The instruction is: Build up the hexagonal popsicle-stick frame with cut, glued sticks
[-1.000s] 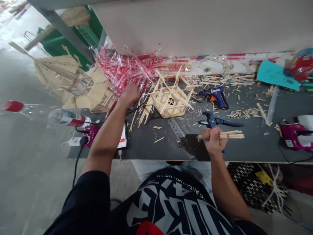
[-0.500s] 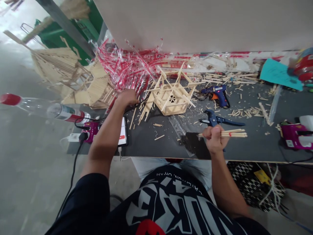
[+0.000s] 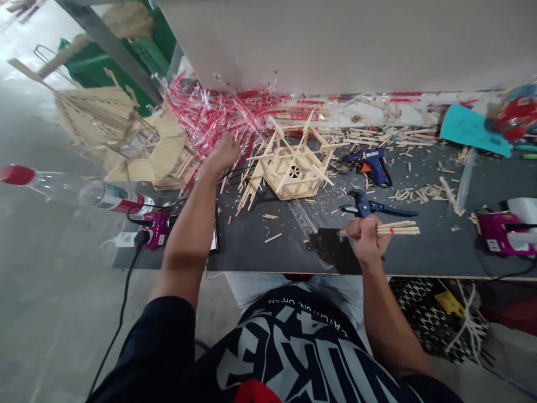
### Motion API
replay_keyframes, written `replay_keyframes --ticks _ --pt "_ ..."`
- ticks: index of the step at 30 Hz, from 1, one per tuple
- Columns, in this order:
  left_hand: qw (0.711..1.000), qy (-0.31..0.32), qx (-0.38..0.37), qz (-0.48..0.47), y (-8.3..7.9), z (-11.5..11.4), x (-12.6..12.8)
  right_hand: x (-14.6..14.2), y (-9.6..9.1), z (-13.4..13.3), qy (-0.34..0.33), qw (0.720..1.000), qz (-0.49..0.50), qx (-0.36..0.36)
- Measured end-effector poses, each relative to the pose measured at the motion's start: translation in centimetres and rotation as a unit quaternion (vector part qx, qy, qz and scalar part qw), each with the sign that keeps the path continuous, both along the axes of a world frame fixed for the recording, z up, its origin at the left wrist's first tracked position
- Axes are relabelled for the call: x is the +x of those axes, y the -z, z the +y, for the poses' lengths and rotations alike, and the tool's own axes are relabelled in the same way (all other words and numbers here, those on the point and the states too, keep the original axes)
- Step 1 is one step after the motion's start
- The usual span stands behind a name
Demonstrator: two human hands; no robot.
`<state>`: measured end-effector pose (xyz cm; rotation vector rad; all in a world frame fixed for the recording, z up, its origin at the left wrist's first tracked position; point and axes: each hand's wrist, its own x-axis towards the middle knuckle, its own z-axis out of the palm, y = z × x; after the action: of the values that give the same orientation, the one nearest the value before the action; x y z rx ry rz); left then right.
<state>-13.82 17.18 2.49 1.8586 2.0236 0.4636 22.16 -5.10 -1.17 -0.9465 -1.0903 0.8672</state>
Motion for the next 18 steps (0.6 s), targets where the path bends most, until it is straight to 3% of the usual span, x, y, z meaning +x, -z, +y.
replay_keyframes --ticks 3,6,10,14,18 --pt "0.998 -0.027 -0.012 -0.05 0.7 0.8 1.6 0.0 -0.1 0.0 0.002 1.0 -0.001 -0.004" --pt "0.997 0.0 -0.046 -0.054 0.7 1.2 2.8 0.0 -0.1 0.0 0.006 1.0 -0.001 -0.007" --pt "0.993 0.058 -0.098 0.042 0.2 1.6 3.4 0.0 0.0 0.2 0.009 1.0 0.0 -0.009" --pt "0.982 0.058 -0.128 0.128 -0.3 1.7 4.1 0.1 -0.1 0.4 0.011 1.0 0.002 -0.015" --pt "0.976 0.066 -0.148 0.147 -1.1 1.7 4.4 0.0 -0.2 0.4 0.012 1.0 0.006 -0.015"
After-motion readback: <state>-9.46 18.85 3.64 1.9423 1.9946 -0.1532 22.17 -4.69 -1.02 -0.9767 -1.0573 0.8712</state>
